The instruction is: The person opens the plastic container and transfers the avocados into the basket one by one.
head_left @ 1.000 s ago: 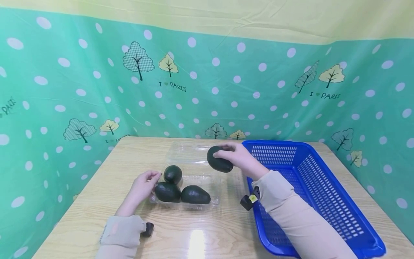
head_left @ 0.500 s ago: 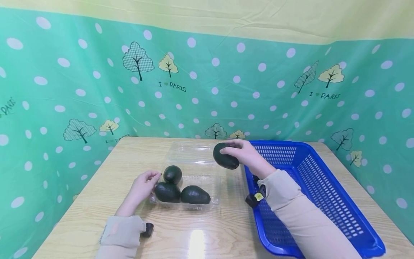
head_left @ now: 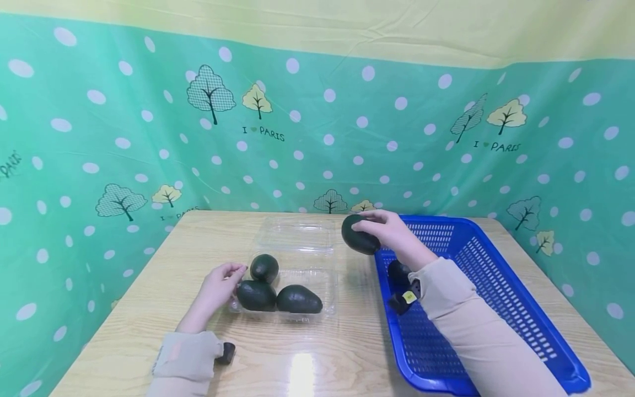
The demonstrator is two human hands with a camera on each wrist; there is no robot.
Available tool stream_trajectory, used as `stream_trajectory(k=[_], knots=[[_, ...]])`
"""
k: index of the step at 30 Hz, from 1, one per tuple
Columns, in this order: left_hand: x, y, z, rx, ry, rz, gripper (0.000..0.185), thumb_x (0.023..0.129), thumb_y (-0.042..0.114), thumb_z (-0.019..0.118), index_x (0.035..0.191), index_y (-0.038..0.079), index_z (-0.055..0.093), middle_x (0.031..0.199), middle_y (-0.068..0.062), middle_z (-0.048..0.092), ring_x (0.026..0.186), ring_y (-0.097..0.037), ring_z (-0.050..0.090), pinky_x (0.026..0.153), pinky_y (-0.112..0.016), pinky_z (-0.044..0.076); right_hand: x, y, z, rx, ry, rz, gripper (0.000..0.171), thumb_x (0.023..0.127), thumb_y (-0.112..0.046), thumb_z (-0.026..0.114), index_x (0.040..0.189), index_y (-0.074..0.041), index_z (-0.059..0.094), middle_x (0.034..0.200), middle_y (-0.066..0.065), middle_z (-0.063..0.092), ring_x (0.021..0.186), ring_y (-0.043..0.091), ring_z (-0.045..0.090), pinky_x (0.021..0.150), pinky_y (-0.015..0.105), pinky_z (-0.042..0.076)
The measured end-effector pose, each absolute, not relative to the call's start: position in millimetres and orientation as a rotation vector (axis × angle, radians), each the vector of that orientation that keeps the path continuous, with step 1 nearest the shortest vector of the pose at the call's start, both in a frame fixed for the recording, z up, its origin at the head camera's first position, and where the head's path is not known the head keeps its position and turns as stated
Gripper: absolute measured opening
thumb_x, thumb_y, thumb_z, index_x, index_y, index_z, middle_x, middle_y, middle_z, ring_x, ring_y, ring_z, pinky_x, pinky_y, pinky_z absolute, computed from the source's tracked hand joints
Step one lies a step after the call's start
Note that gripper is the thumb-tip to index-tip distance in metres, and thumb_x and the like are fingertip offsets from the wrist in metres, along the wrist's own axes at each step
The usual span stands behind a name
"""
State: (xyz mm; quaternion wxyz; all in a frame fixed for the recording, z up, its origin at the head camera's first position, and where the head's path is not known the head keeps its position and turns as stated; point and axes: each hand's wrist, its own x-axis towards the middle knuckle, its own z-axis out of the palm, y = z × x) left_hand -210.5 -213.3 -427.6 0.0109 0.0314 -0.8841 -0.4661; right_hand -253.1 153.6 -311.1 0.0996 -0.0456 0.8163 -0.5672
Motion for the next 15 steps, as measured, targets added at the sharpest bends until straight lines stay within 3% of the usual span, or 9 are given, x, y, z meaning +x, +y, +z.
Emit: stream_trajectory(k=[9, 15], knots=[[-211, -214, -428, 0.096, -2.755, -1.460, 0.039, 0.104, 0.026, 0.050, 0.125, -0.007, 0.057, 0.104, -0.020, 0.062, 0.068, -0.013, 0.056, 0.054, -0.024, 0.052, -263, 181, -317, -0.074, 2.414, -1.660, 0.067, 0.092, -0.031, 0.065, 0.148, -0.004, 0.041, 0.147, 0.021, 0.047, 0.115, 0.026, 0.061, 0.084, 0.026, 0.055], [-211, -214, -428, 0.104, -2.757, -1.471, 0.040, 0.104, 0.025, 0.050, 0.126, -0.007, 0.057, 0.106, -0.022, 0.063, 0.068, -0.014, 0.057, 0.053, -0.025, 0.053, -268, 200, -320, -0.035, 2.407, -1.655, 0.069, 0.094, -0.034, 0.062, 0.151, -0.004, 0.037, 0.152, 0.019, 0.042, 0.117, 0.023, 0.057, 0.085, 0.023, 0.053]])
